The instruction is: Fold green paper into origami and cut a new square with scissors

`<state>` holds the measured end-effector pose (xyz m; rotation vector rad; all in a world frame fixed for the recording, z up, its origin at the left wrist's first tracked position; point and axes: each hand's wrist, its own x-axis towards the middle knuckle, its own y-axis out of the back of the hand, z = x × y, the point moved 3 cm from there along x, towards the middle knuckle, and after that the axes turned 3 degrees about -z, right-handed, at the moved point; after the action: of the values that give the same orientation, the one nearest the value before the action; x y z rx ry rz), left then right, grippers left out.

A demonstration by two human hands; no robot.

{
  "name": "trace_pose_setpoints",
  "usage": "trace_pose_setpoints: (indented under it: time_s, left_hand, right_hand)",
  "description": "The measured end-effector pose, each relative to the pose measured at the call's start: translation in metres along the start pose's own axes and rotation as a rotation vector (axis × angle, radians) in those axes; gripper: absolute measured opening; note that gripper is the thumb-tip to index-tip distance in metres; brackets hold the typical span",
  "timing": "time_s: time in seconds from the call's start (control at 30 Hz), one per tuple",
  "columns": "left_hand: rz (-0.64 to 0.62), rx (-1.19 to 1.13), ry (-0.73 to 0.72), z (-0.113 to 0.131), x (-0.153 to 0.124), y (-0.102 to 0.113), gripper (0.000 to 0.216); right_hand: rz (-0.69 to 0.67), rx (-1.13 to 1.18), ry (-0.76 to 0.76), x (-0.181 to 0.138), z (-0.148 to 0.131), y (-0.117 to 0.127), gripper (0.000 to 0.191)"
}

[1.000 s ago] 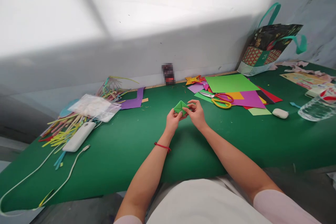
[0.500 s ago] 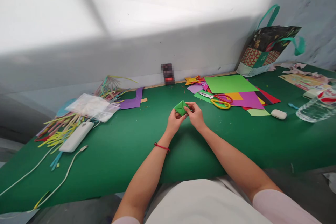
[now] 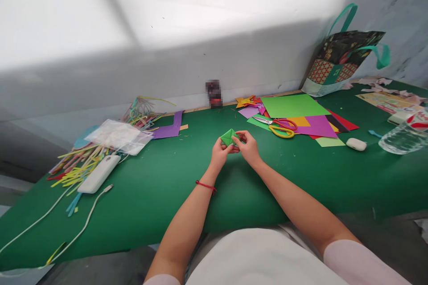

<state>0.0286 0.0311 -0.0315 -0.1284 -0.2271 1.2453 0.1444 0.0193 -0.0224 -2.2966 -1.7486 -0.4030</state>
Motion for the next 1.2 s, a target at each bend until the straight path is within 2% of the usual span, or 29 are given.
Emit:
trace_pose_setpoints:
  time_s: [0.1, 0.17, 0.33, 0.63, 0.93, 1.03, 1.2]
  left_hand:
    - [0.000, -0.002, 0.004, 0.003, -0.002, 0.000, 0.053]
    - [-0.007, -0.003, 0.015, 0.004, -0.003, 0.000, 0.054]
    - [-0.033, -0.030, 0.044, 0.007, -0.004, -0.001, 0.055]
    - [-0.075, -0.007, 0.010, 0.015, -0.007, -0.004, 0.053]
    - [-0.114, -0.004, 0.129, 0.003, -0.007, -0.004, 0.041]
    - [-0.109, 0.033, 0.115, 0.005, -0.006, -0.004, 0.039]
    - [-0.092, 0.129, 0.057, 0.008, -0.005, 0.000, 0.038]
  right_hand:
    - [-0.058, -0.073, 0.004, 0.001, -0.002, 0.002, 0.034]
    - [-0.125, -0.112, -0.027, 0.003, -0.002, 0.003, 0.044]
    - [-0.243, -0.066, -0.093, 0.004, -0.002, 0.002, 0.057]
    - [-0.317, 0.181, -0.229, 0.004, -0.004, -0.003, 0.057]
    - [-0.303, 0.127, -0.180, 0.003, -0.004, -0.004, 0.056]
    - [-0.318, 0.136, -0.196, 0.002, -0.003, -0.005, 0.055]
    - [-0.425, 0.164, -0.244, 0.002, -0.002, -0.006, 0.053]
